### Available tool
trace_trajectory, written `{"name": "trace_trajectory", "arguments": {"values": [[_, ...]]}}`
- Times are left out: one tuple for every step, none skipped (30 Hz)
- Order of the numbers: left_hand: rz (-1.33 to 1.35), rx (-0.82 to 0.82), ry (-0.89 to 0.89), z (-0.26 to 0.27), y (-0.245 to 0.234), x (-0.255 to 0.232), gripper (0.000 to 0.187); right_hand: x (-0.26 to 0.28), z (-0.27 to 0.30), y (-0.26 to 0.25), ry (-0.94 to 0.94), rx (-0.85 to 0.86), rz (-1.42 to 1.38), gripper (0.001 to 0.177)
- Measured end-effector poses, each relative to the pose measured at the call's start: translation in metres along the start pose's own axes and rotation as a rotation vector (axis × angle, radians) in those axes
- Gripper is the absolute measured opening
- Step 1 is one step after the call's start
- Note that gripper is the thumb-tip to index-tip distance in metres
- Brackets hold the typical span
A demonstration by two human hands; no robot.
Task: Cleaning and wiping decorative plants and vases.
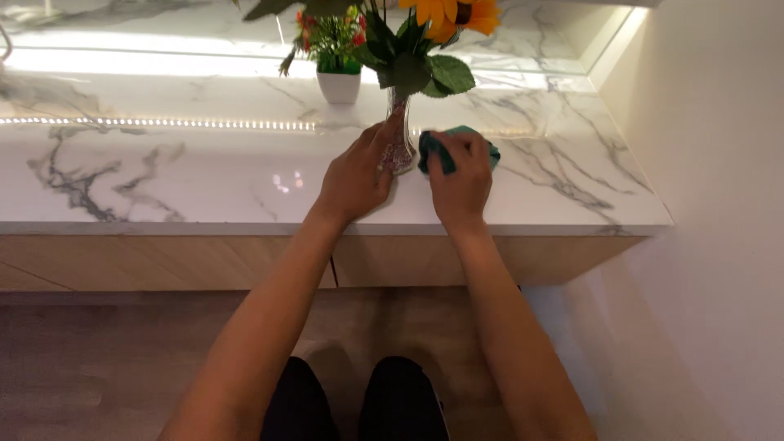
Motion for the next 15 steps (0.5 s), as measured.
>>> {"name": "trace_trajectory", "arguments": {"values": [[0.005, 0.005, -0.004, 0.001, 0.001, 0.001, 0.088, 0.001, -0.002, 0.002, 0.006, 0.004, 0.003, 0.030], [0.000, 0.031, -0.023, 0.002, 0.002, 0.001, 0.087, 0.002, -0.004, 0.003, 0.031, -0.024, -0.020, 0.031], [-0.010, 0.051, -0.038, -0.001, 0.002, 0.003, 0.087, 0.004, -0.010, 0.006, 0.048, -0.058, -0.046, 0.031], [-0.011, 0.050, -0.038, -0.001, 0.002, 0.003, 0.087, 0.007, -0.013, 0.008, 0.047, -0.058, -0.046, 0.031], [-0.005, 0.041, -0.030, -0.001, 0.002, 0.002, 0.087, 0.009, -0.016, 0.011, 0.063, -0.048, -0.058, 0.031], [0.000, 0.032, -0.022, -0.001, 0.002, 0.002, 0.087, 0.012, -0.019, 0.013, 0.079, -0.037, -0.070, 0.031], [-0.003, 0.028, -0.023, -0.001, 0.001, 0.001, 0.087, 0.016, -0.021, 0.016, 0.076, -0.036, -0.072, 0.031], [0.005, 0.026, -0.020, 0.000, 0.000, 0.000, 0.087, 0.021, -0.024, 0.017, 0.073, -0.061, -0.072, 0.031], [0.010, 0.024, -0.016, 0.000, -0.001, 0.000, 0.088, 0.025, -0.027, 0.019, 0.069, -0.086, -0.073, 0.031], [0.005, 0.020, -0.016, -0.001, 0.000, 0.001, 0.088, 0.025, -0.030, 0.022, 0.065, -0.085, -0.077, 0.031], [0.003, 0.018, -0.009, 0.000, 0.000, 0.002, 0.088, 0.025, -0.031, 0.025, 0.057, -0.098, -0.063, 0.028], [0.000, 0.016, -0.002, 0.000, 0.002, 0.003, 0.089, 0.025, -0.033, 0.029, 0.049, -0.111, -0.048, 0.026], [-0.005, 0.015, -0.002, 0.000, 0.001, 0.004, 0.089, 0.025, -0.034, 0.030, 0.049, -0.111, -0.052, 0.026], [0.006, 0.011, 0.005, -0.001, 0.001, 0.004, 0.089, 0.025, -0.035, 0.031, 0.040, -0.107, -0.043, 0.027], [0.022, 0.009, 0.011, 0.001, 0.002, 0.004, 0.089, 0.024, -0.034, 0.032, 0.034, -0.100, -0.029, 0.028]]}}
Point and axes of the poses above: each hand's wrist, its own z-axis away from the middle knuckle, its own y-axis out of the palm, x = y × z, the point moved 3 cm from there along -z, towards the middle knuckle, and after that the axes turned 8 degrees about y, right-handed, at the moved point
